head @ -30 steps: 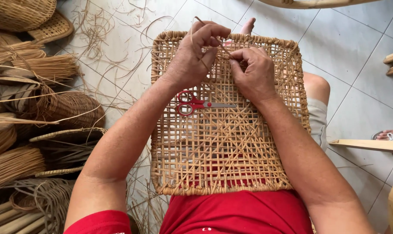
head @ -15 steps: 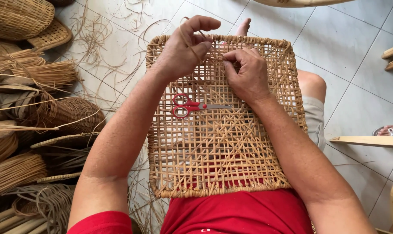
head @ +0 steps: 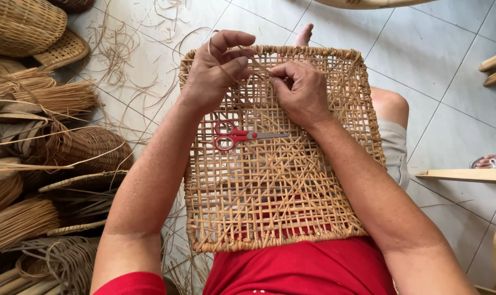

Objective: Weaving thin strips of material into a rectangular basket base using hands and scissors.

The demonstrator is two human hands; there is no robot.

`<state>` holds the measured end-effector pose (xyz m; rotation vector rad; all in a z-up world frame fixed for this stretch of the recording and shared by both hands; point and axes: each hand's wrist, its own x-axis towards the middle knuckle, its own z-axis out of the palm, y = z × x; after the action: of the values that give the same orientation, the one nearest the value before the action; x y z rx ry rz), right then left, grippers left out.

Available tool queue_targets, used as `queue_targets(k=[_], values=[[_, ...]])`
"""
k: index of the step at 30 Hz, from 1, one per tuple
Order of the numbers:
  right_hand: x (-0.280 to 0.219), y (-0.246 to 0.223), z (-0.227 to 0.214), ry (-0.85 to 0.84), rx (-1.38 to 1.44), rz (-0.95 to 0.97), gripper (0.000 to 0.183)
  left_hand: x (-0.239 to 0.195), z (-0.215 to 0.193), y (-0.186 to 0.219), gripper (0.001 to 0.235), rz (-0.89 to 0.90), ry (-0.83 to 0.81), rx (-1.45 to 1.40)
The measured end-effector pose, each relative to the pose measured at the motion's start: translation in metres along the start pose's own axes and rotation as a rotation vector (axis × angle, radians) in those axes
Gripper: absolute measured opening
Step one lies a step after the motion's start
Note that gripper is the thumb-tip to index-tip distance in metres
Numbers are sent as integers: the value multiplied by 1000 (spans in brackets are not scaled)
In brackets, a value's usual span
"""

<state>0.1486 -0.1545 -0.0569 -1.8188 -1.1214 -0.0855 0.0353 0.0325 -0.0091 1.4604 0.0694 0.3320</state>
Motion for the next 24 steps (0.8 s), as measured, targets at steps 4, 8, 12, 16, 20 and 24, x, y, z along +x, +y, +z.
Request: queue_targets(k=[4,8,12,16,20,24], values=[[3,-1,6,3,-11,8,3,-6,-10,6,24,33,-8,-94],[3,-1,5,-6,-12,28,4,-17,-15,31,10,75,-68,416],[1,-1,6,11,22,65,6,-19,-24,12,14,98,73,1021],[2,-8,2,12,46,83,8,-5,-3,3,31,111,15,1237],[4,-7,0,3,30,105,8,9,5,-15,12,131,-33,1398],[3,-6,-1,14,18,101,9,10,14,-18,15,-6,-16,1417]])
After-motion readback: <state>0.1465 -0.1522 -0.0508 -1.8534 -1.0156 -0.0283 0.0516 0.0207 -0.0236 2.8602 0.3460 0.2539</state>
